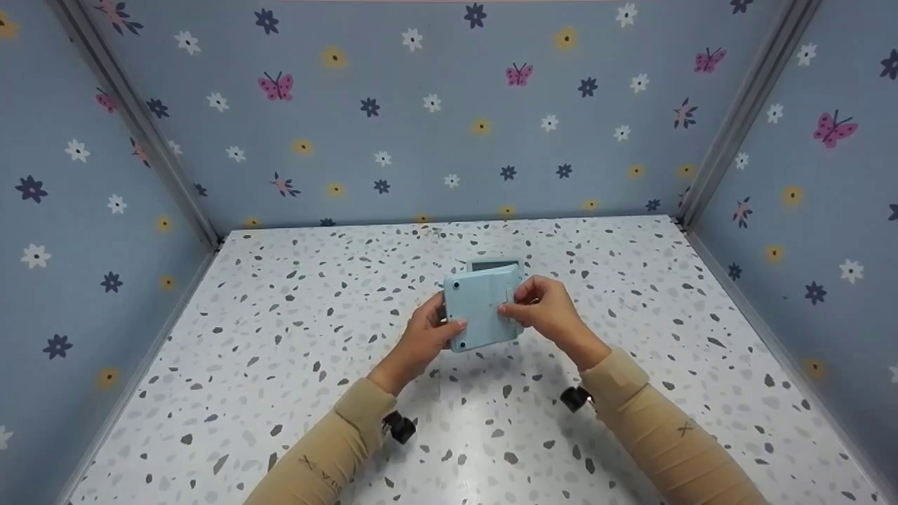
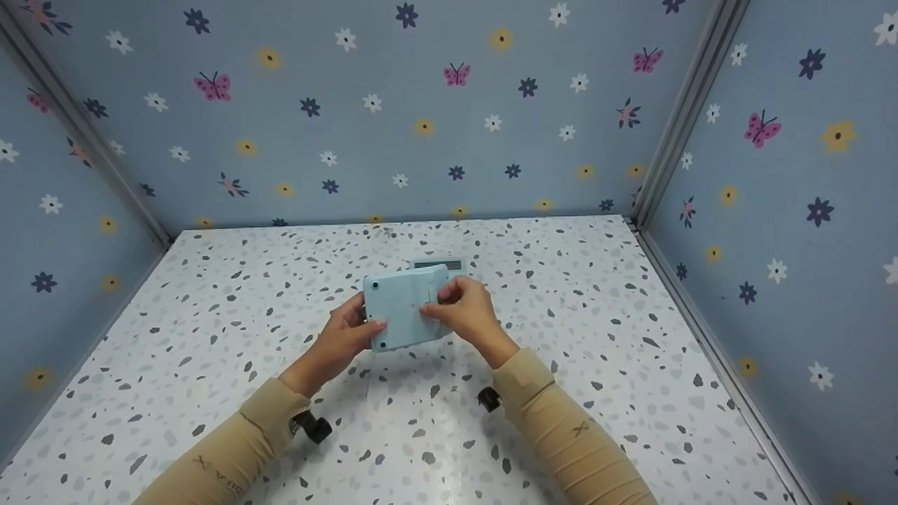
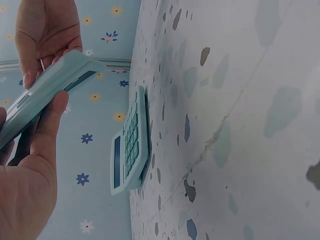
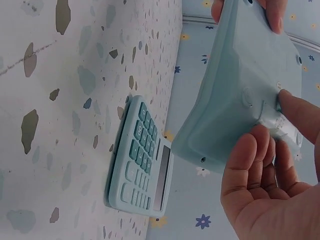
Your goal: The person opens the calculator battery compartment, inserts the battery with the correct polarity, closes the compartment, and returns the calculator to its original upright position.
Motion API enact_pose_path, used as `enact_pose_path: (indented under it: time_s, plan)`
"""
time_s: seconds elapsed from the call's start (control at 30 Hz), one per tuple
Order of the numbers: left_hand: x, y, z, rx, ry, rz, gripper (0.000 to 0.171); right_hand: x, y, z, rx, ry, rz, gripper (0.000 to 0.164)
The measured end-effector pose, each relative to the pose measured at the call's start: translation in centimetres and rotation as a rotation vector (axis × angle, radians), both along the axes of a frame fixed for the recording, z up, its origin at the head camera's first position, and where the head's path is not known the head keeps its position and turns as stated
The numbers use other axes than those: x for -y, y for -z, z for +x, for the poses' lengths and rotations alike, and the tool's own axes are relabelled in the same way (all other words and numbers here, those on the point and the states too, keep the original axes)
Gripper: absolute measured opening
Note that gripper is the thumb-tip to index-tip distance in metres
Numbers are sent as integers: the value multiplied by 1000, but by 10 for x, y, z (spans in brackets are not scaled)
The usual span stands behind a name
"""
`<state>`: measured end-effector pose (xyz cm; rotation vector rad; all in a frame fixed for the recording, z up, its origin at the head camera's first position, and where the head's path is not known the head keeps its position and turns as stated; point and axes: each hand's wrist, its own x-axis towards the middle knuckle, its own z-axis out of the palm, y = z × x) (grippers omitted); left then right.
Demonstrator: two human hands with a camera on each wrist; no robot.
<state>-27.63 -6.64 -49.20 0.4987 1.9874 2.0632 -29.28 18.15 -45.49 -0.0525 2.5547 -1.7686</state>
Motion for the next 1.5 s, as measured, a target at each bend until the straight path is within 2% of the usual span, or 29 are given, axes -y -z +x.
enact_pose_path:
  time_s: [0.2, 0.6, 0.7, 0.8, 0.9, 1.0, 1.2, 1.5]
  plan:
    - [1, -1, 1, -4, 1, -2, 65, -1, 0, -1, 25, -21, -4, 29]
    - [6, -4, 0, 34, 2, 41, 66, -2, -4, 2, -2, -49, -66, 18]
    - [7, -5, 0, 30, 11, 40, 67, -3, -4, 2, -7, -18, -53, 25]
    - [7, -5, 1, 28, 16, 43, 68, -4, -2, 2, -3, 8, -22, 40]
    - [8, -4, 1, 22, 18, 42, 68, -5, -1, 1, 4, 14, -2, 56]
    - [9, -4, 1, 20, 25, 44, 69, -5, 0, 1, 16, 12, 7, 66]
    - [10, -3, 1, 16, 44, 53, 69, -5, 1, 1, 23, -7, 11, 66]
    - [10, -3, 1, 15, 38, 50, 68, -6, 1, 1, 17, -14, 7, 64]
